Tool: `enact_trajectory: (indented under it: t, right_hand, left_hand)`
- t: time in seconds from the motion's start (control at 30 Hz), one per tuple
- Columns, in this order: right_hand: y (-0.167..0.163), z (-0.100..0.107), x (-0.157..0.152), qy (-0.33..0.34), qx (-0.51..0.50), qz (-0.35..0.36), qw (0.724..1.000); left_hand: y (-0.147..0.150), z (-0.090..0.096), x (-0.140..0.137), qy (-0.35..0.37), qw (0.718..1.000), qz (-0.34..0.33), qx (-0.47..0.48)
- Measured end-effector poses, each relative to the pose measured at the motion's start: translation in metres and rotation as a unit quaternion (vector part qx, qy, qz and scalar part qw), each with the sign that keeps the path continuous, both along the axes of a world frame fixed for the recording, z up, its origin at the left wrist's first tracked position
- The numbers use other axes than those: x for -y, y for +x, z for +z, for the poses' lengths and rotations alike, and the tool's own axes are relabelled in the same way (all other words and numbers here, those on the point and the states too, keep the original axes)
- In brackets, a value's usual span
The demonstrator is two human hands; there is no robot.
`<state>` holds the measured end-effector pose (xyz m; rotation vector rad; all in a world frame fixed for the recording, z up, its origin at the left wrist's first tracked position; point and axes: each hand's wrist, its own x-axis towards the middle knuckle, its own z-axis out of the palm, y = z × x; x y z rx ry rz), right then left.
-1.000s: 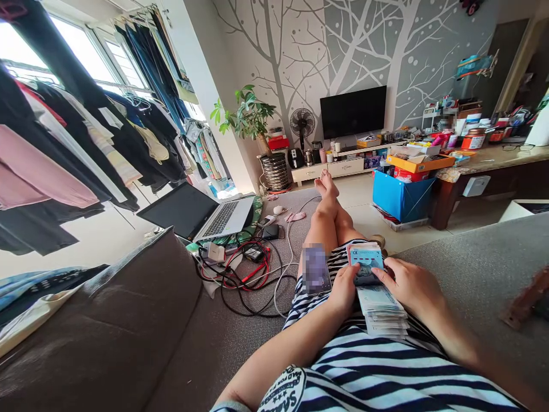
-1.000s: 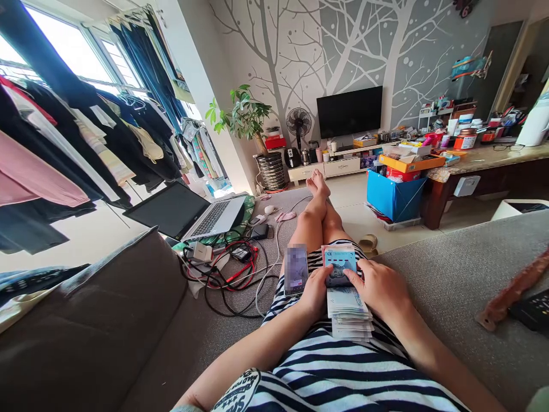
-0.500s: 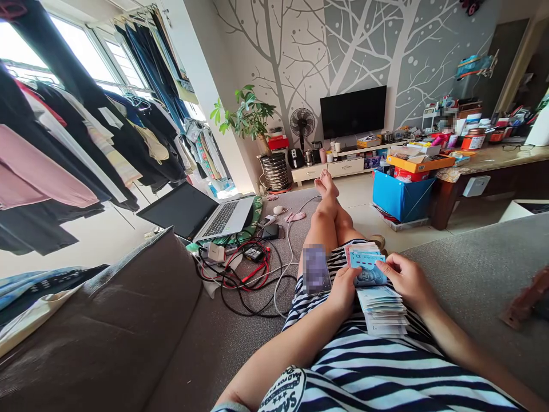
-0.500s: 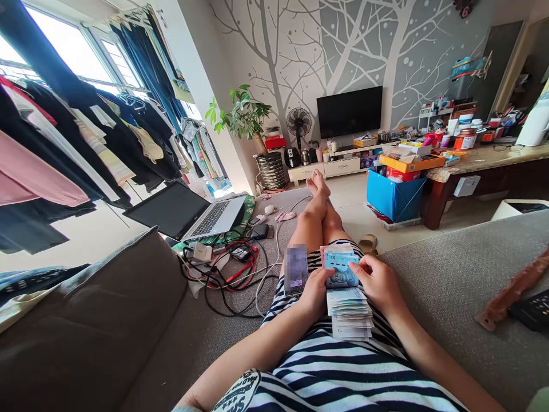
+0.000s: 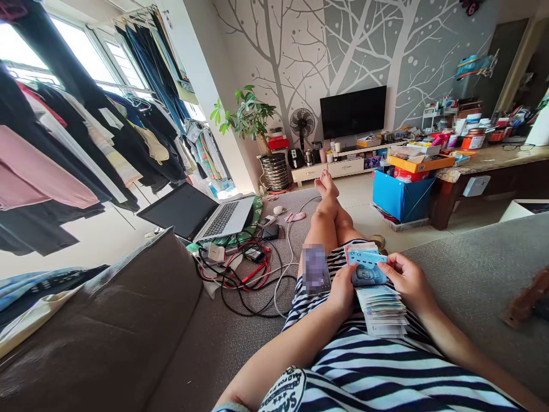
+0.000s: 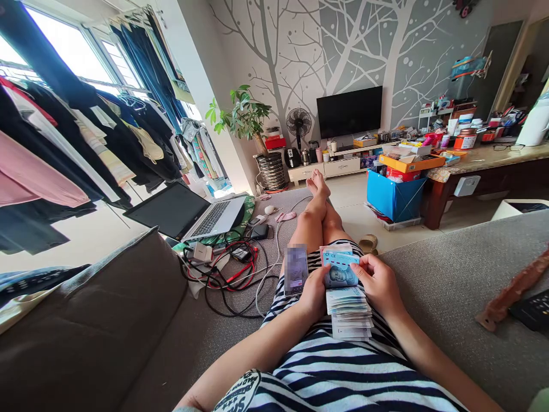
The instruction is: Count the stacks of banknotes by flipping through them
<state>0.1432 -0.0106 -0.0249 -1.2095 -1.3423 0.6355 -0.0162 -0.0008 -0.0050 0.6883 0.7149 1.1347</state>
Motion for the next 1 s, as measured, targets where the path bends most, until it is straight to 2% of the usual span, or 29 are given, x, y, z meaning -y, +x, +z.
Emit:
enact_trajectory:
  t: [0.13, 0.27, 0.5, 1.0]
  right_hand:
    - [0.0, -0.001, -0.001, -0.013, -0.032, 0.008, 0.999]
    - [-0.003, 0.006, 0.004, -0.013, -0.064, 0.026, 0.998]
    - [-0.003, 0.015, 0.011, -0.007, -0.068, 0.054, 0.996]
    - [-0.002, 0.02, 0.015, -0.005, -0.045, 0.052, 0.998]
  left_hand:
    - [0.0, -0.002, -0.001, 0.003, 1.0, -0.003, 0.005]
    - [0.0, -0.005, -0.004, -0.019, 1.0, 0.0, 0.013]
    - [0.0, -0.013, -0.009, -0.034, 0.999, 0.016, 0.03]
    - [0.002, -0.002, -0.003, -0.008, 1.0, 0.013, -0.003]
